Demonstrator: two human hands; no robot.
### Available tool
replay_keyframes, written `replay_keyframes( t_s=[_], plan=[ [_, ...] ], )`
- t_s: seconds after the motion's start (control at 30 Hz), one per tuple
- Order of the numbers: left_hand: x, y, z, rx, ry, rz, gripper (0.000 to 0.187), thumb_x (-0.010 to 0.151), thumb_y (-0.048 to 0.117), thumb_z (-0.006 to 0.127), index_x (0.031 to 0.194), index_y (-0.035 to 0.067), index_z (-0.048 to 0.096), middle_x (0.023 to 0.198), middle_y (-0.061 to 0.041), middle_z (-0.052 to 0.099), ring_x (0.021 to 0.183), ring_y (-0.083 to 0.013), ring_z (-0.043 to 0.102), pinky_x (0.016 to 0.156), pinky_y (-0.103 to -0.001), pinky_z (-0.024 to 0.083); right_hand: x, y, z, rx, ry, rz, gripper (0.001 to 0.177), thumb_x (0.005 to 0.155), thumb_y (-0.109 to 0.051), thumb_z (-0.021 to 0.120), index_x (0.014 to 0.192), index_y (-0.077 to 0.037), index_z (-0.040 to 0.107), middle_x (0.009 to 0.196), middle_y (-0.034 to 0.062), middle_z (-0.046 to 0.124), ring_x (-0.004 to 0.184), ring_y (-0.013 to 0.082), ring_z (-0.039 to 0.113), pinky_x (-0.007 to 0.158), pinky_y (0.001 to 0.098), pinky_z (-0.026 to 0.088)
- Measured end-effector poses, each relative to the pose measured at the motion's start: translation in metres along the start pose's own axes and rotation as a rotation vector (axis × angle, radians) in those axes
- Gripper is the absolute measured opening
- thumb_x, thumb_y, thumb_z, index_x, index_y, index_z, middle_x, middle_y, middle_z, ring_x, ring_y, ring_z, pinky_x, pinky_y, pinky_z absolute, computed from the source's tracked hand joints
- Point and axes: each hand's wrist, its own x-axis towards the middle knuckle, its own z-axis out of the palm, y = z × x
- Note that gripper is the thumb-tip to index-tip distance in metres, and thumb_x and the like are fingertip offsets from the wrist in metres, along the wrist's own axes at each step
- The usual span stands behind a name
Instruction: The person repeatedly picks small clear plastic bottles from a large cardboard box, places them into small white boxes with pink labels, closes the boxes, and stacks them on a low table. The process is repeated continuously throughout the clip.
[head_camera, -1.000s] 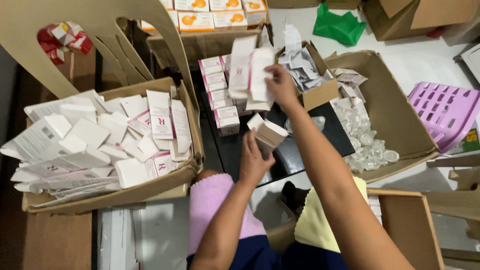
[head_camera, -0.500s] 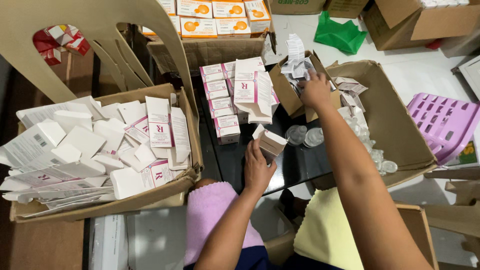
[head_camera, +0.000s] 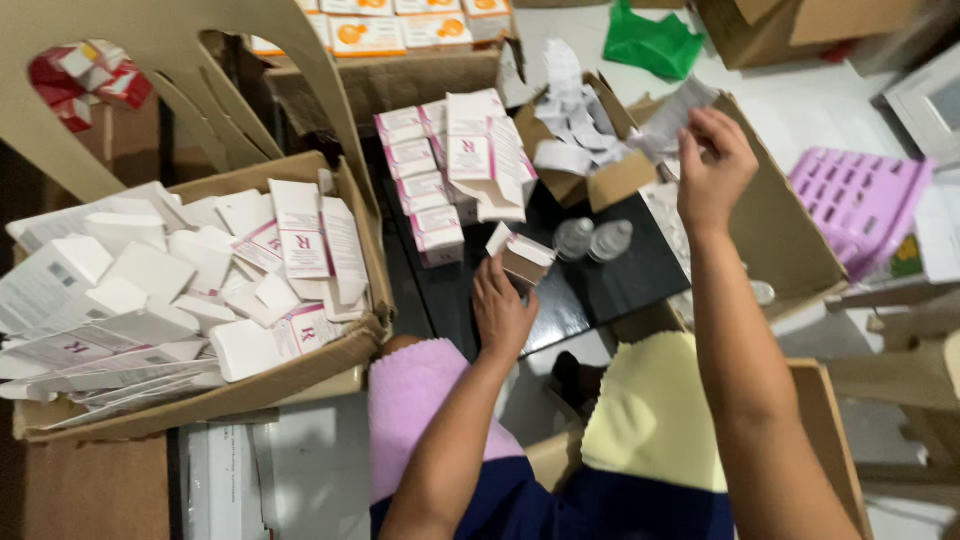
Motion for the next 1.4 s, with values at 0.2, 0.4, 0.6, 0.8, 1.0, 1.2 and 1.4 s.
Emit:
replay_keyframes(
  t_s=[0.2, 0.4, 0.6, 0.8, 1.0, 1.2, 1.4],
  plan=[
    [-0.011, 0.015, -0.011, 0.003, 0.004, -0.003, 0.096, 0.073, 0.023, 0.087, 0.149, 0.001, 0.031, 0.150, -0.034, 0.024, 0.132, -0.0538, 0.038, 0.107, -0.056, 0.040, -0.082, 0.007, -0.046, -0.142, 0.122, 0.119, 0.005, 0.095, 0.007, 0.072, 0.099, 0.003, 0.071, 0.095, 0.0095, 0.071, 0.083, 0.0128, 0.066, 0.076, 0.0276, 0.054],
    [-0.037, 0.033, -0.018, 0.040, 0.167, 0.305, 0.080, 0.083, 0.021, 0.083, 0.146, 0.004, 0.036, 0.149, -0.027, 0.027, 0.136, -0.0503, 0.039, 0.115, -0.057, 0.040, -0.128, 0.063, -0.047, -0.154, 0.084, 0.334, 0.016, 0.089, 0.003, 0.074, 0.100, -0.001, 0.063, 0.087, 0.0054, 0.070, 0.077, 0.0107, 0.068, 0.070, 0.0263, 0.053],
    [-0.050, 0.079, 0.039, -0.210, -0.295, 0.245, 0.068, 0.088, 0.018, 0.078, 0.144, 0.001, 0.044, 0.149, -0.019, 0.045, 0.137, -0.0404, 0.047, 0.114, -0.050, 0.041, -0.129, 0.097, -0.038, -0.295, -0.091, 0.303, 0.015, 0.084, 0.002, 0.076, 0.099, -0.004, 0.075, 0.091, 0.0119, 0.075, 0.077, 0.0217, 0.072, 0.071, 0.0333, 0.056],
    [-0.005, 0.101, 0.117, -0.198, -0.205, 0.273, 0.086, 0.084, 0.011, 0.075, 0.153, -0.009, 0.027, 0.161, -0.030, 0.029, 0.147, -0.0486, 0.033, 0.118, -0.050, 0.033, -0.131, 0.112, -0.046, -0.511, -0.275, 0.361, 0.013, 0.082, -0.010, 0.079, 0.095, -0.009, 0.078, 0.091, 0.0115, 0.076, 0.082, 0.0301, 0.073, 0.074, 0.0405, 0.056],
    [0.028, 0.106, 0.157, -0.137, -0.086, 0.250, 0.078, 0.088, -0.001, 0.067, 0.156, -0.008, 0.029, 0.158, -0.027, 0.039, 0.147, -0.0458, 0.038, 0.122, -0.048, 0.035, -0.130, 0.116, -0.045, -0.542, -0.391, 0.466, 0.013, 0.083, -0.019, 0.081, 0.095, -0.013, 0.079, 0.090, 0.0086, 0.077, 0.082, 0.0297, 0.073, 0.073, 0.0427, 0.056],
    [0.031, 0.112, 0.158, -0.132, -0.160, 0.169, 0.057, 0.084, 0.012, 0.079, 0.134, 0.003, 0.053, 0.131, -0.015, 0.060, 0.123, -0.0390, 0.054, 0.105, -0.046, 0.046, -0.138, 0.138, -0.036, -0.413, -0.452, 0.600, 0.013, 0.084, -0.020, 0.080, 0.093, -0.010, 0.079, 0.085, 0.0116, 0.076, 0.077, 0.0282, 0.074, 0.072, 0.0402, 0.056],
    [0.012, 0.119, 0.142, -0.164, -0.255, 0.168, 0.060, 0.081, 0.013, 0.084, 0.134, 0.007, 0.055, 0.129, -0.016, 0.056, 0.116, -0.0398, 0.054, 0.101, -0.046, 0.046, -0.157, 0.172, -0.031, -0.016, -0.418, 0.683, 0.014, 0.092, -0.014, 0.072, 0.100, -0.003, 0.077, 0.084, 0.0090, 0.076, 0.073, 0.0170, 0.070, 0.068, 0.0321, 0.055]
  ],
)
